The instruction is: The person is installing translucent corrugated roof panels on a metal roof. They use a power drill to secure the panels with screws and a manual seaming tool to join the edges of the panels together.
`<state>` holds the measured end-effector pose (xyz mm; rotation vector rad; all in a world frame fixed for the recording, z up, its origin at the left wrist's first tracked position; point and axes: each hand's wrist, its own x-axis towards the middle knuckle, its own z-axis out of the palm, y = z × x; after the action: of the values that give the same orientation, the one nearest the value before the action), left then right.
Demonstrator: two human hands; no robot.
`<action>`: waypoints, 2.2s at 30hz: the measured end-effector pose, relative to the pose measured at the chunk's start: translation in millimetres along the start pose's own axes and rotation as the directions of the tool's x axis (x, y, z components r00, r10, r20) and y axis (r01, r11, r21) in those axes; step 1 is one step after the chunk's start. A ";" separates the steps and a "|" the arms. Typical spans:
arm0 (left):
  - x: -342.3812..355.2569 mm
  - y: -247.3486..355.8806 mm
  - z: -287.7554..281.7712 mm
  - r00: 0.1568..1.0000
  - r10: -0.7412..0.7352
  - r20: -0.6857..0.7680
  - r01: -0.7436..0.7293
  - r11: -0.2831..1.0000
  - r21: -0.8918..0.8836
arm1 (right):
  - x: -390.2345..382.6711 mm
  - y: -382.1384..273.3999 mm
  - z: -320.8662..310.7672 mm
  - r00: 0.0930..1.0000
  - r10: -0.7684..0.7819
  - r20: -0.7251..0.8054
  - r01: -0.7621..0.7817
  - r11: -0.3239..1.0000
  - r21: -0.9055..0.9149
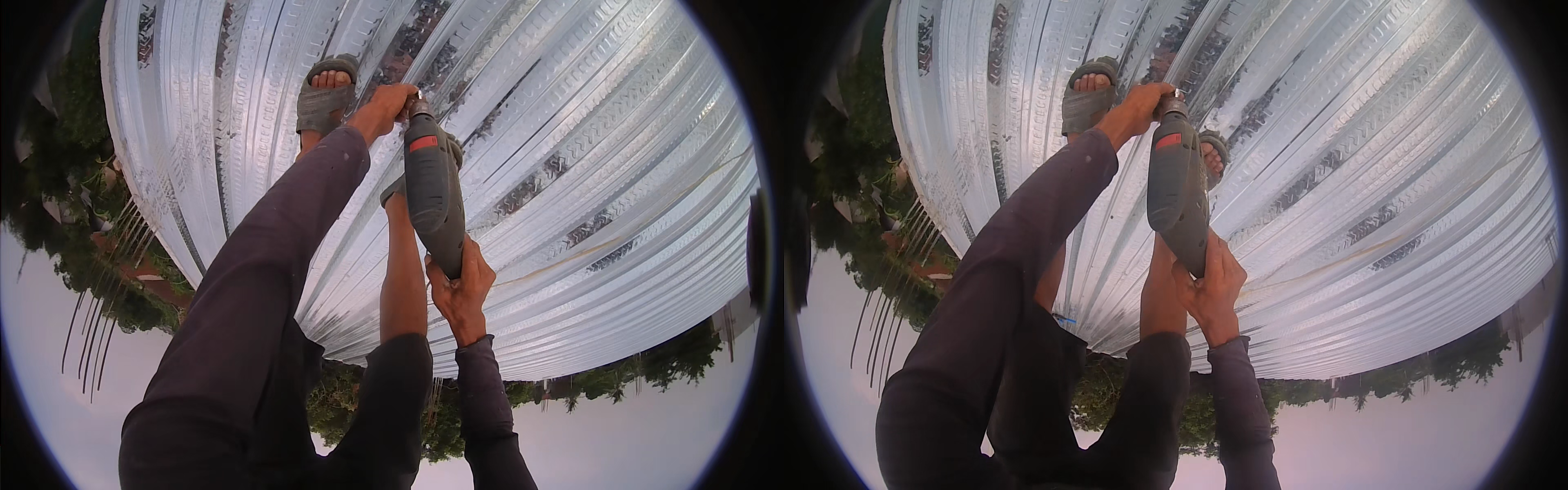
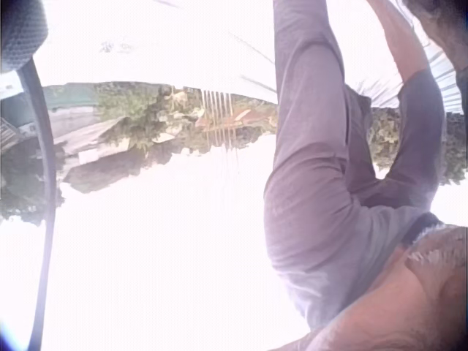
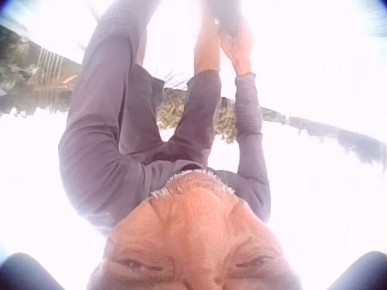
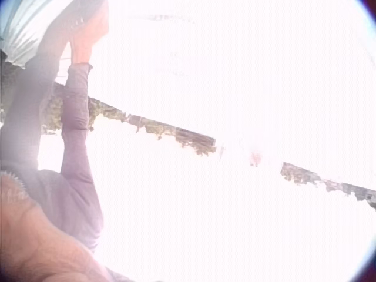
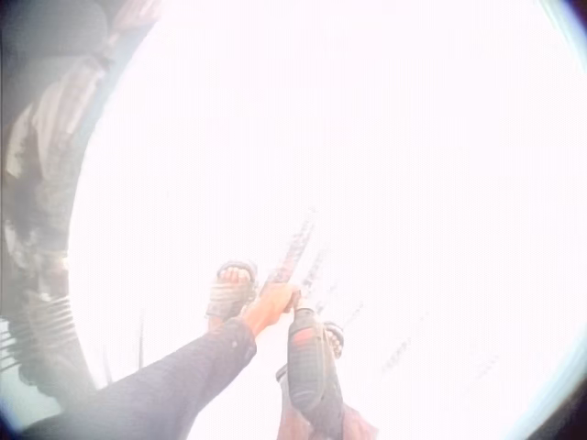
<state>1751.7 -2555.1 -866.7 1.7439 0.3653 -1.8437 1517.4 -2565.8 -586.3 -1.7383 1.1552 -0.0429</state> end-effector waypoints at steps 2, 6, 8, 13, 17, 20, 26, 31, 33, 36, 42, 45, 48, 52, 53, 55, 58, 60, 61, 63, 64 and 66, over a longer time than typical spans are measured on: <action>11.0 0.4 -7.7 0.991 0.099 0.091 -0.122 0.947 0.298 | 7.2 14.7 6.9 1.000 0.025 0.001 -0.025 0.999 0.025; 19.0 -1.3 11.1 0.998 -0.066 -0.021 0.068 0.995 0.067 | -2.4 33.9 16.7 1.000 0.028 0.011 -0.028 0.998 -0.058; 25.6 -12.2 -7.9 0.996 -0.075 -0.045 0.075 0.997 -0.009 | 1.2 37.0 24.8 0.999 -0.009 0.043 0.014 0.993 -0.116; 24.1 -16.5 2.6 0.998 -0.057 -0.021 0.053 0.987 -0.154 | 7.2 23.2 22.6 0.996 -0.088 0.023 0.090 0.978 -0.188; 29.1 -2.6 8.4 1.000 -0.012 -0.013 0.009 0.981 -0.196 | 23.2 21.6 15.5 0.994 -0.107 0.000 0.105 0.974 -0.200; 40.1 9.6 4.7 1.000 -0.028 -0.011 0.024 0.950 -0.311 | 44.0 16.5 10.4 0.999 -0.044 0.006 0.044 0.984 -0.171; 37.6 23.3 20.9 0.999 0.034 0.001 -0.033 0.993 -0.115 | 63.6 14.6 9.1 0.999 -0.048 -0.023 0.043 0.981 -0.191; 49.3 17.3 18.5 0.994 0.065 -0.088 -0.083 0.972 -0.222 | 76.5 8.1 9.6 1.000 -0.008 0.003 0.008 0.980 -0.198; 46.1 24.3 15.5 0.994 -0.026 -0.102 0.001 0.971 -0.240 | 78.0 4.1 8.6 0.999 0.032 0.022 -0.026 0.972 -0.232; 1.9 29.9 25.6 0.990 -0.038 -0.136 0.038 0.999 -0.005 | 85.9 -6.8 5.7 0.973 0.211 0.094 -0.169 0.929 -0.329; -176.9 42.1 35.8 0.972 -0.233 -0.010 0.230 0.963 -0.141 | 103.9 -20.5 3.5 0.948 0.287 0.138 -0.196 0.868 -0.457; -204.7 73.9 49.6 0.973 -0.228 -0.030 0.229 0.973 0.019 | 119.3 -33.9 -1.9 0.922 0.357 0.150 -0.249 0.843 -0.476; -196.0 81.8 63.3 0.978 -0.159 -0.134 0.157 0.987 -0.030 | 138.0 -44.0 -11.0 0.902 0.396 0.173 -0.263 0.820 -0.509; -195.0 84.6 65.0 0.980 -0.150 -0.130 0.130 0.980 -0.149 | 145.3 -46.6 -13.6 0.878 0.438 0.191 -0.277 0.792 -0.544; -194.8 82.4 64.6 0.980 -0.144 -0.135 0.126 0.983 -0.137 | 143.7 -43.5 -12.1 0.875 0.442 0.199 -0.272 0.788 -0.552; -195.7 79.5 66.2 0.980 -0.133 -0.147 0.116 0.987 -0.115 | 142.6 -39.7 -12.2 0.874 0.441 0.203 -0.267 0.786 -0.557; -192.5 81.0 71.5 0.977 -0.165 -0.135 0.150 0.982 -0.112 | 143.9 -37.9 -18.0 0.889 0.412 0.199 -0.247 0.799 -0.549; -192.0 82.4 74.8 0.979 -0.159 -0.129 0.133 0.973 -0.186 | 152.5 -38.0 -24.9 0.905 0.370 0.207 -0.208 0.814 -0.543; -189.8 85.2 76.6 0.981 -0.151 -0.121 0.122 0.968 -0.221 | 157.3 -36.7 -28.4 0.896 0.383 0.226 -0.204 0.806 -0.555; -186.7 83.2 77.4 0.975 -0.189 -0.117 0.163 0.966 -0.200 | 164.8 -35.9 -34.5 0.874 0.409 0.262 -0.196 0.791 -0.579; -188.1 85.7 79.5 0.977 -0.183 -0.111 0.156 0.964 -0.215 | 167.0 -34.8 -37.5 0.876 0.398 0.273 -0.180 0.794 -0.580; -191.8 90.5 82.5 0.978 -0.182 -0.107 0.152 0.959 -0.241 | 168.9 -32.1 -39.5 0.879 0.375 0.295 -0.147 0.801 -0.580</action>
<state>1733.3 -2632.6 -653.5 1.7161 0.7696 -1.7255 1610.4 -2711.8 -619.9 -1.9198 1.1537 0.8611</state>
